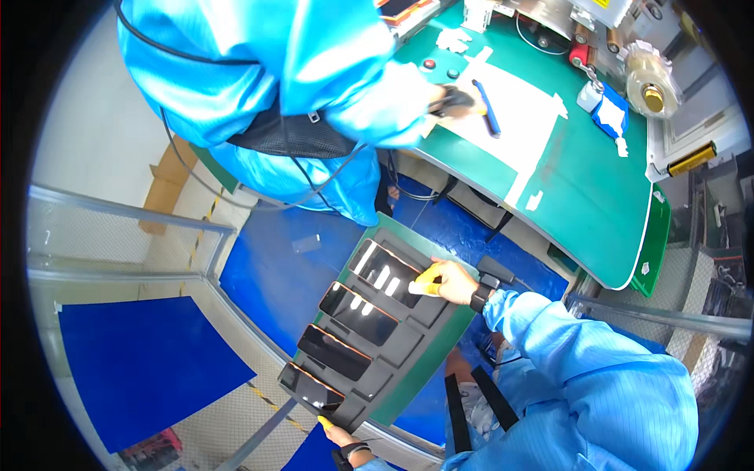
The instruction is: The recorder is cleaning the screens of several mobile phones held in a black foam tray using a cloth.
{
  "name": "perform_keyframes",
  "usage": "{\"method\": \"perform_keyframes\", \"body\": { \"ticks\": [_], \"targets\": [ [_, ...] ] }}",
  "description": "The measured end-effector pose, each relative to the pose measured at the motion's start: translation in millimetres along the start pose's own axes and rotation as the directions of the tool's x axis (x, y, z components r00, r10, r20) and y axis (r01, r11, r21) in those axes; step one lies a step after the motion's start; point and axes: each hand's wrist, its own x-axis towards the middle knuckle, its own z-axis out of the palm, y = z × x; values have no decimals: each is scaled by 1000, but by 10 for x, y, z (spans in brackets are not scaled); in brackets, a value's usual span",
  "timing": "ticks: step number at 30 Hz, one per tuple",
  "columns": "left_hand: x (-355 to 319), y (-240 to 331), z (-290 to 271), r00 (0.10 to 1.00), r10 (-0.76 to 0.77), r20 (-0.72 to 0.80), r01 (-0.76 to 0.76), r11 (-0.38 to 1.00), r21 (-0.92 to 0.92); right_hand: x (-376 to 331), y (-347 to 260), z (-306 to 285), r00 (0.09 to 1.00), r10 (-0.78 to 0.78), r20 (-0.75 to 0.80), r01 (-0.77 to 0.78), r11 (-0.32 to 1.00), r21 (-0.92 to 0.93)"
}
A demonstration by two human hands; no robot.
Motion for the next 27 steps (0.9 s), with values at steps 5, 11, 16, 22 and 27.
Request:
{"method": "perform_keyframes", "body": {
  "ticks": [5,11,16,22,27],
  "targets": [
    [486,-500,-152,952,286,-111,-268,950,158,-55,-7,-117,998,55,34,-63,937,343],
    [-589,29,1023,880,471,58,-472,854,218,-488,66,-274,991,36,-126,0,961,276],
    [-1184,233,1849,826,416,381,-501,851,156,-1082,161,-632,950,-19,-313,127,936,329],
    [-1774,292,2672,708,303,638,-502,851,152,-2168,223,-1581,850,128,-512,113,903,413],
    [-2066,329,3158,658,235,716,-486,858,165,-2955,506,-2264,655,255,-712,123,893,434]
  ]
}}
